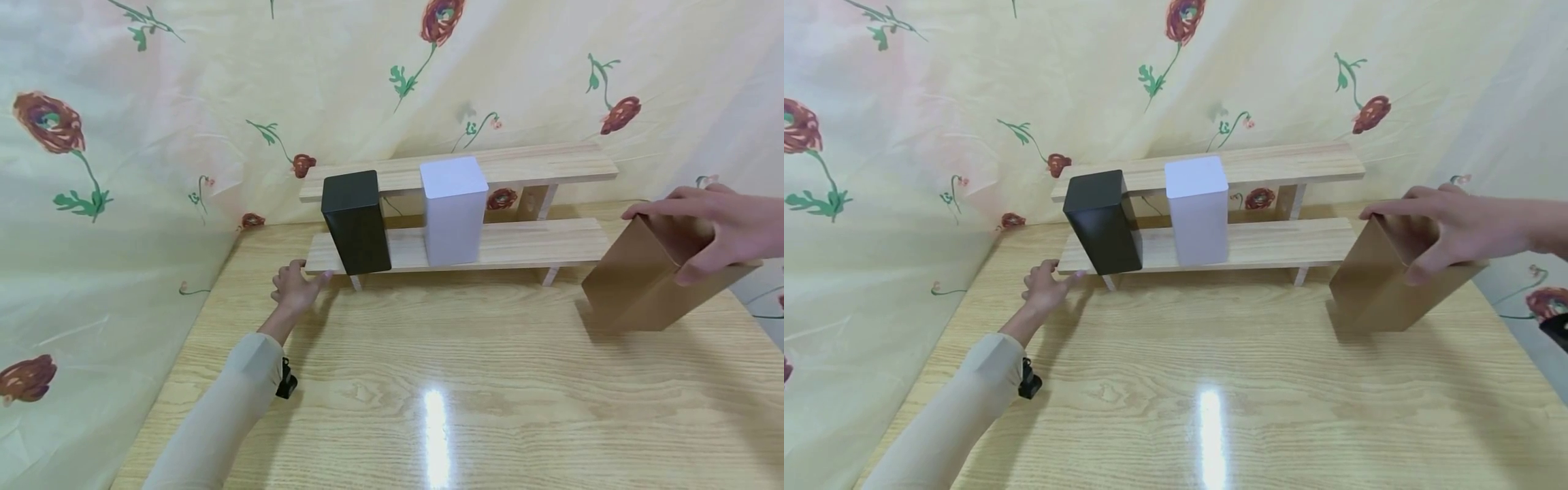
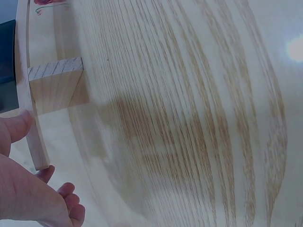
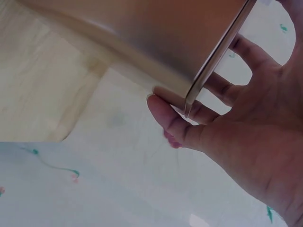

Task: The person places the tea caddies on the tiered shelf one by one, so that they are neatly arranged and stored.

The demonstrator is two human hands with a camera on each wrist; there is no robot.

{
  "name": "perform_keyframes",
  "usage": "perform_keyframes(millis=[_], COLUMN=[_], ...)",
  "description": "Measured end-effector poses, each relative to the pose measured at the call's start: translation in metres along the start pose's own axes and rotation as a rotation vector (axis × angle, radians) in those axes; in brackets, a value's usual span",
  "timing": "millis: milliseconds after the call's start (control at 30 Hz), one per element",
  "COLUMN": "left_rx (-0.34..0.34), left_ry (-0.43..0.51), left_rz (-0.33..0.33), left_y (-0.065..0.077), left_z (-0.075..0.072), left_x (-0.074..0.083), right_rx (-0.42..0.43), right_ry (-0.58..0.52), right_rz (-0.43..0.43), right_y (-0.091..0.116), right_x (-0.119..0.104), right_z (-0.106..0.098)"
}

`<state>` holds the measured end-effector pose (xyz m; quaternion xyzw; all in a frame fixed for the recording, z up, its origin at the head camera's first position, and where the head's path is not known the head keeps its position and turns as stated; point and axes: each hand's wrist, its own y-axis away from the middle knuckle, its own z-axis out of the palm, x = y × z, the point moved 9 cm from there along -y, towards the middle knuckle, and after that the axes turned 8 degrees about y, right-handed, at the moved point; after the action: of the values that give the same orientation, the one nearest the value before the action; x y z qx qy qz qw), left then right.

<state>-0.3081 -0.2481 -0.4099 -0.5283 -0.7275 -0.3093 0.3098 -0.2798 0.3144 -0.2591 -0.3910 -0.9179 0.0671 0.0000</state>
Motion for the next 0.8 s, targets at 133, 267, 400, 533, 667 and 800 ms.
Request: perform_keyframes(millis=[133, 267, 400, 533, 667, 800], left_rx=[0.003, 0.002, 0.003, 0.002, 0.003, 0.000], left_ry=[-0.008, -0.012, -0.013, -0.009, -0.007, -0.002], left_rz=[0.000, -0.004, -0.007, -0.010, -0.013, -0.011], left_y=[0.000, 0.000, 0.000, 0.000, 0.000, 0.001], left_z=[0.000, -0.001, -0.001, -0.001, -0.001, -0.001], left_x=[0.002, 0.002, 0.001, 0.001, 0.000, 0.000], right_rx=[-0.046, -0.080, -0.069, -0.092, -0.114, -0.174], right_ry=[-0.019, -0.011, -0.008, -0.038, -0.066, -0.060], right_rz=[0.036, 0.065, 0.028, 0.044, 0.084, 0.137], right_y=[-0.007, -0.014, -0.024, -0.033, -0.040, -0.047], right_x=[-0.002, 0.000, -0.004, -0.005, -0.002, 0.004], right_z=[-0.007, -0.014, -0.024, -0.030, -0.032, -0.030])
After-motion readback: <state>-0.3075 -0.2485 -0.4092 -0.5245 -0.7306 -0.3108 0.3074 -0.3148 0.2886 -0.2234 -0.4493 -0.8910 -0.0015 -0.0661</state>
